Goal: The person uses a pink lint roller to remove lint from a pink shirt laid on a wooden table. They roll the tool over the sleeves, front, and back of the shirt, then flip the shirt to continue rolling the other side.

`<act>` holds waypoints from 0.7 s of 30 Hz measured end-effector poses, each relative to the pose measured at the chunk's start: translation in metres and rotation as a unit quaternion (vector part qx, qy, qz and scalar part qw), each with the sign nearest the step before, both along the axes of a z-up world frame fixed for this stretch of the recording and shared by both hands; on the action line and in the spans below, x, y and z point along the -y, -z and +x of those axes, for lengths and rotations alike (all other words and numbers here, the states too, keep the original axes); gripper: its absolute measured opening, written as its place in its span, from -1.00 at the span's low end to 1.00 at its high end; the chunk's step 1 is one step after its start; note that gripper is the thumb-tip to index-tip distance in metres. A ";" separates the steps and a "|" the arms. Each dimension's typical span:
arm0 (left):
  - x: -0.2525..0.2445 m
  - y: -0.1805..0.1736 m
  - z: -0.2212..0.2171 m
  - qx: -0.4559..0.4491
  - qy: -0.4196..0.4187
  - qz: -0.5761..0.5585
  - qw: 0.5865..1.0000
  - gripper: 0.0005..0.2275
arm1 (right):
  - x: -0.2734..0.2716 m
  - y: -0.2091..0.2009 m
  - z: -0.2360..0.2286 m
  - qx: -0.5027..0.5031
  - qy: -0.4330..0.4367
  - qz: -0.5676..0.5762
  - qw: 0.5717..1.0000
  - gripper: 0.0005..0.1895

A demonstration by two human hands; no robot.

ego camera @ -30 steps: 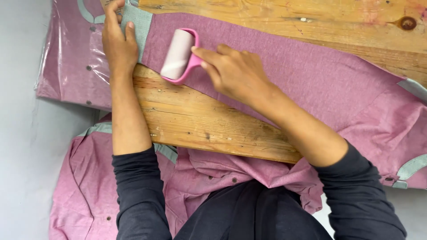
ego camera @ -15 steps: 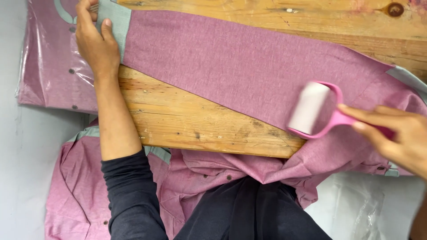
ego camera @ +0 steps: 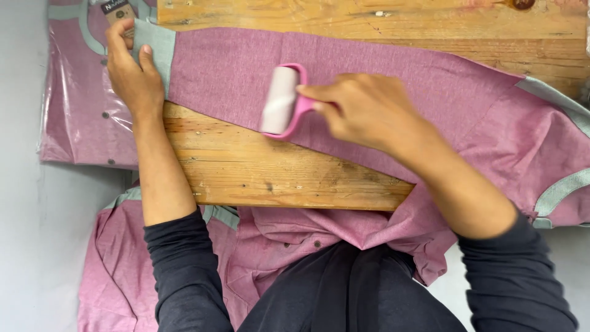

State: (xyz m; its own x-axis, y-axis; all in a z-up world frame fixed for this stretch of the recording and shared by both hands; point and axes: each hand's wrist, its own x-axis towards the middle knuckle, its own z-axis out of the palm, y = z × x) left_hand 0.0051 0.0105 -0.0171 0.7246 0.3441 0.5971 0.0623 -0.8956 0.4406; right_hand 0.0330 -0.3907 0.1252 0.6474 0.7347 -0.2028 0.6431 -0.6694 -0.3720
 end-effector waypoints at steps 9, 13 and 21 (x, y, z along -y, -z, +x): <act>0.004 -0.006 -0.002 -0.010 -0.005 -0.020 1.000 -0.58 | 0.084 0.010 -0.014 -0.014 0.050 -0.013 0.999 -0.52; 0.003 -0.003 -0.002 -0.017 -0.003 -0.006 1.000 -0.57 | 0.189 0.001 -0.029 -0.010 0.141 -0.087 0.986 -0.47; 0.002 -0.003 0.000 -0.020 -0.002 0.004 1.000 -0.58 | 0.170 0.004 -0.022 0.111 0.155 -0.173 0.966 -0.49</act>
State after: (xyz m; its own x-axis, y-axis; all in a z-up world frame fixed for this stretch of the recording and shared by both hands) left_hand 0.0049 0.0082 -0.0146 0.7465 0.3427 0.5703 0.0838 -0.8988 0.4304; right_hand 0.0107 -0.5611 0.1208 0.8812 0.4116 -0.2327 0.4300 -0.9023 0.0322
